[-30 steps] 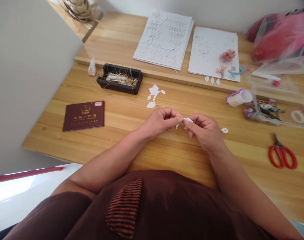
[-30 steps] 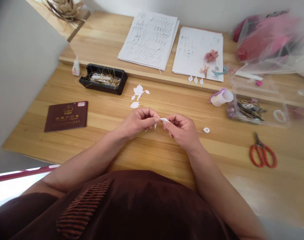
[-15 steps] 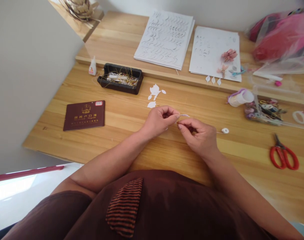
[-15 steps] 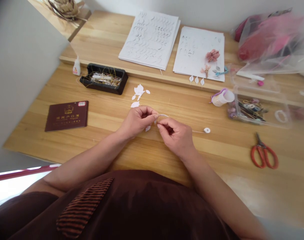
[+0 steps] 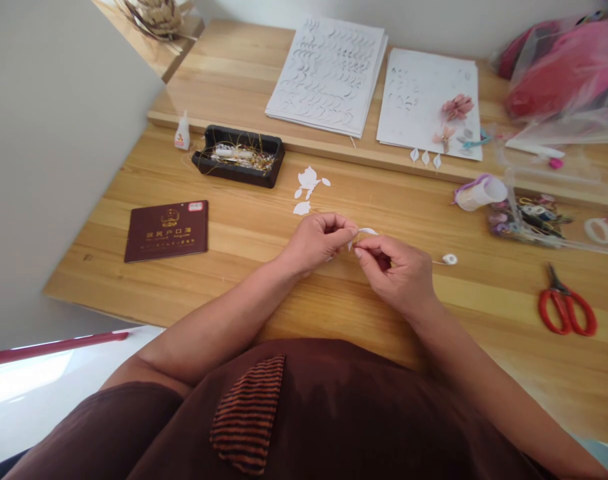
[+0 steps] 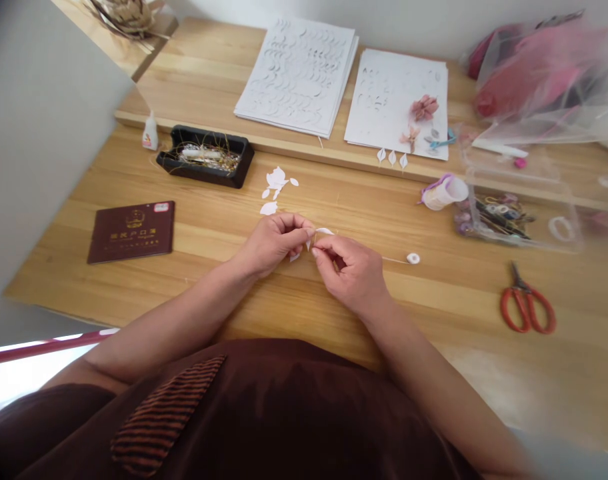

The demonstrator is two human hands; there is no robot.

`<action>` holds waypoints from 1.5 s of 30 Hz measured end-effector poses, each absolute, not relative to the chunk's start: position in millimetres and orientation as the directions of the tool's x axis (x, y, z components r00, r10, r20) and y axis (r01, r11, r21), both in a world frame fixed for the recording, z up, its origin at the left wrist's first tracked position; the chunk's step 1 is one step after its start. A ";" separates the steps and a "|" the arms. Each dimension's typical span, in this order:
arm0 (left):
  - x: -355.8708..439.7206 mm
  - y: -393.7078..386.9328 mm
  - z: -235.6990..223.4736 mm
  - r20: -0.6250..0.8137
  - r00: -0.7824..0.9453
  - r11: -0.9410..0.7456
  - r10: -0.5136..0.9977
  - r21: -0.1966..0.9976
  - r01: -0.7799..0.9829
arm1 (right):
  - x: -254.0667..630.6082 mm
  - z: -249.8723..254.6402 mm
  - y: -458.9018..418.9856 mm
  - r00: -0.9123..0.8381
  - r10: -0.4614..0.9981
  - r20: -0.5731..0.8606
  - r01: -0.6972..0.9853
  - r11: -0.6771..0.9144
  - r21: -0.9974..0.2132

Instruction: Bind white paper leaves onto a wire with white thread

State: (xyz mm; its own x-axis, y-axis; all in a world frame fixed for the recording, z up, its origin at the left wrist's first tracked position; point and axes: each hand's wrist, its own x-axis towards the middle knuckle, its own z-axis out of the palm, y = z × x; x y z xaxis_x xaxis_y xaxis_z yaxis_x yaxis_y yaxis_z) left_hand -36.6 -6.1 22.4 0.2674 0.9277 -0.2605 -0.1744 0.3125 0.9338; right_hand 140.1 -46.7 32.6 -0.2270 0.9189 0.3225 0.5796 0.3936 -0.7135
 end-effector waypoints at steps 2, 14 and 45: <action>-36.5 -5.9 22.8 -0.275 0.265 0.331 0.924 0.923 -0.198 | 139.8 32.9 -46.4 -0.197 0.945 0.262 0.543 0.327 -0.773; -35.5 -7.7 29.6 -0.313 0.314 0.404 0.896 0.867 -0.291 | 141.4 26.0 -38.4 -0.133 0.990 0.046 0.289 0.083 -0.954; -36.7 -14.6 32.4 -0.231 0.463 0.456 0.856 0.759 -0.465 | 133.3 28.6 -56.3 -0.142 0.929 0.341 0.147 0.360 -0.921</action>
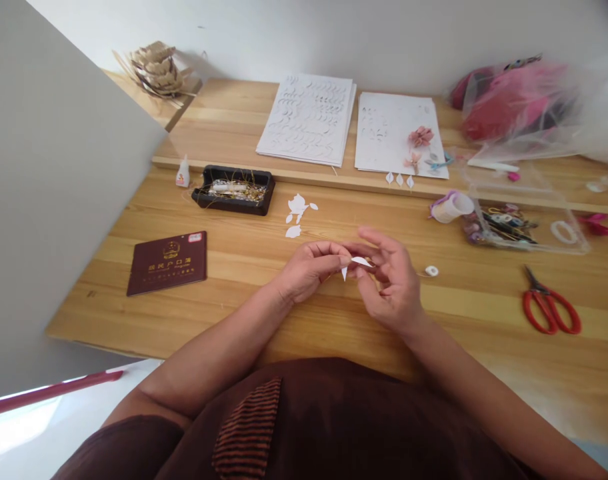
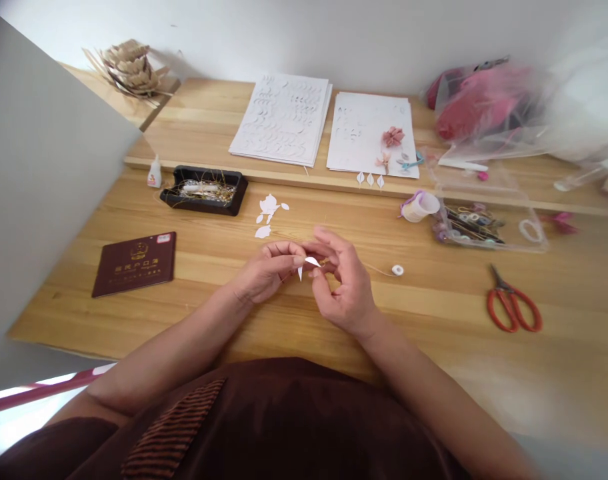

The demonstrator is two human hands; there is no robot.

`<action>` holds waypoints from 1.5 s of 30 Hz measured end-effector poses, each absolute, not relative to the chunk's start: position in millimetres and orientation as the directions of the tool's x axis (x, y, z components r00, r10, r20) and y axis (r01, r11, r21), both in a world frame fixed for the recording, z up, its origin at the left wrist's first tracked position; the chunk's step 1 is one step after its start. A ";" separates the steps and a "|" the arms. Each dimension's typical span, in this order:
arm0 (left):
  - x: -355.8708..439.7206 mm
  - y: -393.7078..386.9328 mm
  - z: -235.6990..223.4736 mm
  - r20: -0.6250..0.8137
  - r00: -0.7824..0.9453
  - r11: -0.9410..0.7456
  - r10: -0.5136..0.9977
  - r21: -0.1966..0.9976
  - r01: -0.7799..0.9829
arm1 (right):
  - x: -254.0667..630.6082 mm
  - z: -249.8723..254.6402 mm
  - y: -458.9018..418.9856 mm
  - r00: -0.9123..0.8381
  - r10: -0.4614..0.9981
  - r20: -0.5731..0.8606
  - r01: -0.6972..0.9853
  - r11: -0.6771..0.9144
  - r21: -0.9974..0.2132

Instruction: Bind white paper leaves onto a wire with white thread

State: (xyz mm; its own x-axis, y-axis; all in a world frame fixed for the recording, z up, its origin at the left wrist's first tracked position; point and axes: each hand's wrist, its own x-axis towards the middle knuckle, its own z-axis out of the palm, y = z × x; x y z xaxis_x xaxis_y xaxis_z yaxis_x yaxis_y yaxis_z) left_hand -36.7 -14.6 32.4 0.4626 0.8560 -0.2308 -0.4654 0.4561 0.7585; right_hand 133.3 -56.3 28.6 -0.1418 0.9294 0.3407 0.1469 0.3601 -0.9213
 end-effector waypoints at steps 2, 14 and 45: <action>-36.4 -15.1 30.1 -0.230 0.491 0.470 0.840 0.761 -0.448 | 132.9 25.9 -55.2 -0.167 0.934 0.315 0.135 0.338 -0.931; -36.2 -13.2 27.2 -0.231 0.460 0.439 0.857 0.794 -0.420 | 136.3 27.1 -49.3 -0.182 0.958 0.223 0.116 0.246 -0.962; -46.0 -6.6 26.8 -0.265 0.493 0.401 0.829 0.895 -0.194 | 140.2 36.7 -38.3 -0.085 0.991 0.102 0.113 0.111 -0.987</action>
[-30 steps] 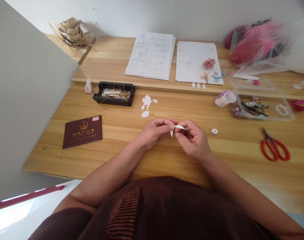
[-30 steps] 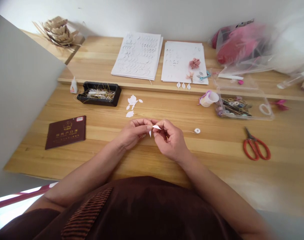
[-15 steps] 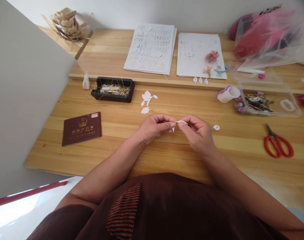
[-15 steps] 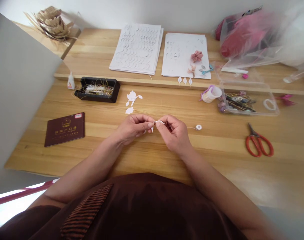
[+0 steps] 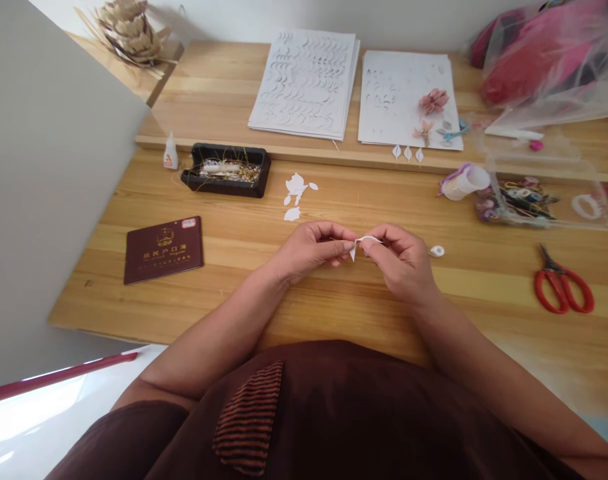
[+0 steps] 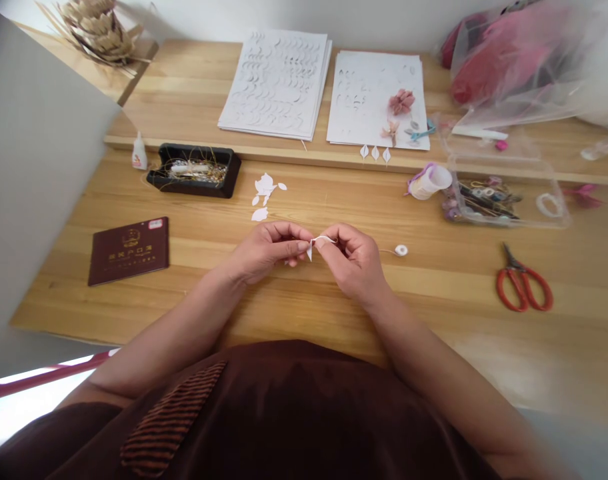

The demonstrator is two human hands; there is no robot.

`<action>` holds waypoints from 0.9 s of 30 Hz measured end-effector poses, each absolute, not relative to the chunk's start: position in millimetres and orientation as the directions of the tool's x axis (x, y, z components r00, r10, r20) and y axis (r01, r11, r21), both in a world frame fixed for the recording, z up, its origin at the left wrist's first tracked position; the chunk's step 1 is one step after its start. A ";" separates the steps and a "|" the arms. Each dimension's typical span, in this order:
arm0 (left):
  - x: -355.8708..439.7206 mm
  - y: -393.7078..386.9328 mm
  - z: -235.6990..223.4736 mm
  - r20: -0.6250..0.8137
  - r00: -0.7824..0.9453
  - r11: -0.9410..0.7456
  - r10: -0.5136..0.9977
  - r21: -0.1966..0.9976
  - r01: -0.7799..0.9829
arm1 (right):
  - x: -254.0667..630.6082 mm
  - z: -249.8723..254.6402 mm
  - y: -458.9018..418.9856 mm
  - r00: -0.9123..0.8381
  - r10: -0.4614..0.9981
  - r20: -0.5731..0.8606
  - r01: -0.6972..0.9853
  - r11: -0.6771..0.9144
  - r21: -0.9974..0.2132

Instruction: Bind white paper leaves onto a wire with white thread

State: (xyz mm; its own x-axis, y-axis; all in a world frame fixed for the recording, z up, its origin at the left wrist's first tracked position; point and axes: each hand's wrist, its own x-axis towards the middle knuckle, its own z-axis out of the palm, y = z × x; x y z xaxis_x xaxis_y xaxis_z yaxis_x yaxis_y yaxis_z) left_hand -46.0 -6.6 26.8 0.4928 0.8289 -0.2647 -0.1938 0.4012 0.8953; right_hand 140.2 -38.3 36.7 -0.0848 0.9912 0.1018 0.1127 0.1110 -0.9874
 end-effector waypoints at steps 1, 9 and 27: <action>-45.9 -6.4 26.8 -0.261 0.492 0.397 0.831 0.897 -0.194 | 140.3 36.6 -38.2 -0.084 0.991 0.101 0.118 0.111 -0.987; -45.7 -6.7 30.6 -0.237 0.496 0.372 0.835 0.908 -0.192 | 140.6 38.1 -38.0 -0.085 0.992 0.095 0.156 0.107 -0.982; -42.1 -7.6 28.3 -0.310 0.442 0.432 0.842 0.877 -0.209 | 139.0 34.3 -42.0 -0.051 0.980 0.192 0.273 0.198 -0.941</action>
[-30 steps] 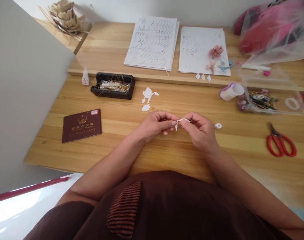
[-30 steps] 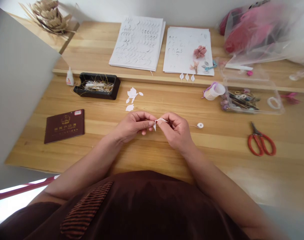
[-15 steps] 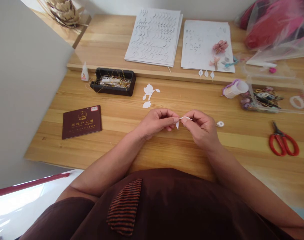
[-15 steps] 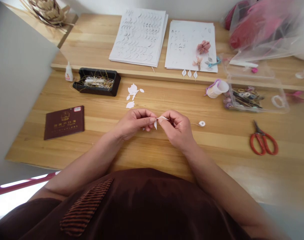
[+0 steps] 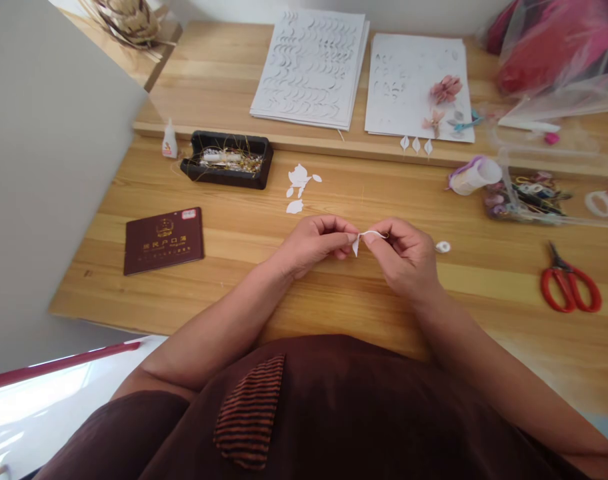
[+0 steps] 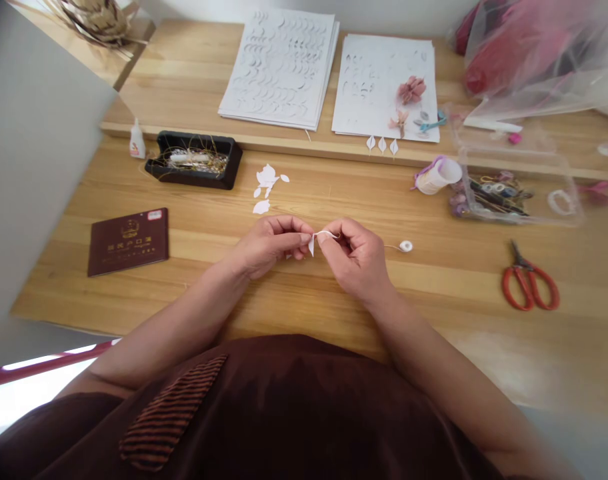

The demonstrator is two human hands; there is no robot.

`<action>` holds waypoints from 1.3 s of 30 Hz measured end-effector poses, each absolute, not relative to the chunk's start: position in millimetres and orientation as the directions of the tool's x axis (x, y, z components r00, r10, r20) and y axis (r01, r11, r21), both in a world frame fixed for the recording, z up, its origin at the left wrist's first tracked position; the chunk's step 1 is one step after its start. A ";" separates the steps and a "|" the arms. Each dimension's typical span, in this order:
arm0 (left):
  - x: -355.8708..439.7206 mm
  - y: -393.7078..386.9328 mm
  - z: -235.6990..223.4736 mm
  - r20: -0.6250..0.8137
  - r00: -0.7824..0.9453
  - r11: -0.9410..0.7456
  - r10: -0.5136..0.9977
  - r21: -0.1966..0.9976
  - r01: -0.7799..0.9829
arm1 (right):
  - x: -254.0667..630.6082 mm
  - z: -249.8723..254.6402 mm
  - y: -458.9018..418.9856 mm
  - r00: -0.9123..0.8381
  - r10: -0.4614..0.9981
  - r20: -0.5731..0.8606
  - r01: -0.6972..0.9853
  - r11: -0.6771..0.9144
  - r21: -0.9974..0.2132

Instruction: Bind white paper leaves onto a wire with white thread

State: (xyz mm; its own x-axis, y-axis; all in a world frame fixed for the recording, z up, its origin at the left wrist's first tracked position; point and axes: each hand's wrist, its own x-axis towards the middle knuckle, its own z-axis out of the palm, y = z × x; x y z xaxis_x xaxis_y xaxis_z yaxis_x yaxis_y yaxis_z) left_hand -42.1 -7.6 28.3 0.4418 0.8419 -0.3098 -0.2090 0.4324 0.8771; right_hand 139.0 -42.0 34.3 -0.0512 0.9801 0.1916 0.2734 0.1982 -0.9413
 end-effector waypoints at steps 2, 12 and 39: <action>-42.2 -7.8 28.5 -0.320 0.437 0.441 0.841 0.872 -0.211 | 138.9 34.7 -42.2 -0.048 0.980 0.195 0.286 0.200 -0.937; -40.7 -8.6 29.6 -0.318 0.431 0.439 0.845 0.872 -0.217 | 139.2 33.8 -42.6 -0.049 0.982 0.184 0.295 0.190 -0.936; -38.2 -10.2 33.3 -0.345 0.386 0.432 0.856 0.886 -0.166 | 139.2 32.3 -42.3 -0.080 0.978 0.195 0.308 0.210 -0.928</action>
State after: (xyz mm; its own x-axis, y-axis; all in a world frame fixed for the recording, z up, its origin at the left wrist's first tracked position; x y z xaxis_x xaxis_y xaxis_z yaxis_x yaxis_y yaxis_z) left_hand -38.2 -10.2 33.3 0.3865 0.8555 -0.3445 -0.1660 0.4320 0.8865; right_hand 139.2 -42.3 32.3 -0.0803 0.9776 0.1945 0.3079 0.2099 -0.9280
